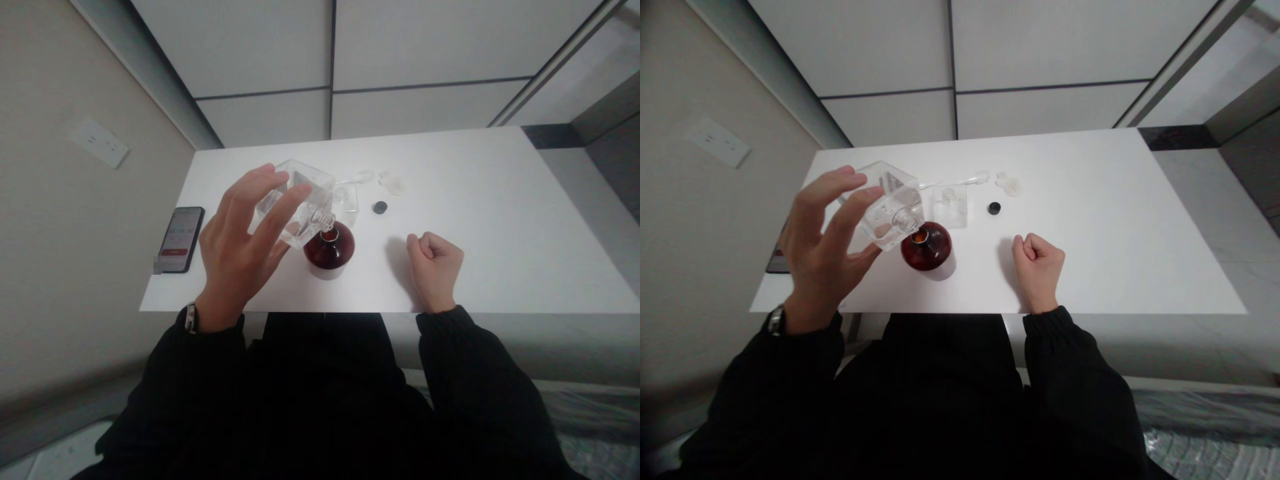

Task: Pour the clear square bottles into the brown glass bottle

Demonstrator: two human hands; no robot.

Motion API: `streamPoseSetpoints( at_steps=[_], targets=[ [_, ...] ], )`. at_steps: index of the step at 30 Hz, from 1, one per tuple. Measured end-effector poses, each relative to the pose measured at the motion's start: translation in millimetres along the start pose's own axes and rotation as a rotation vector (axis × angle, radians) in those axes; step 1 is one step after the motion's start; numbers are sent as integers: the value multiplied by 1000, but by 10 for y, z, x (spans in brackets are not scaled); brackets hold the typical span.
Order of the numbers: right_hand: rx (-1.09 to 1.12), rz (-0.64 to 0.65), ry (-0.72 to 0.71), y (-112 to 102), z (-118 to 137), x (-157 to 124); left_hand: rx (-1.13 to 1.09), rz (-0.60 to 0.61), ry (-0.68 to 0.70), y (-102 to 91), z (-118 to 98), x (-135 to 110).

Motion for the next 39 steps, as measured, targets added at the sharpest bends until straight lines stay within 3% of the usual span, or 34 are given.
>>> streamPoseSetpoints(
  at_steps=[21,34,39],
  targets=[
    [15,-14,7,8,-26,-1,28,28,-10,-3,-1,13],
    [0,-8,2,-5,-2,-9,113,-52,118,-15,-24,35],
    [10,-4,6,0,-9,-8,106,-31,79,-9,-14,28]
  ],
)
Point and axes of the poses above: each hand's wrist, its own x-axis towards the middle knuckle, its own y-axis out of the palm, z = x × y, the point moved 2 cm from there along x, towards the middle knuckle, and after that the axes turned 9 degrees about -z, right-handed, at the moved point
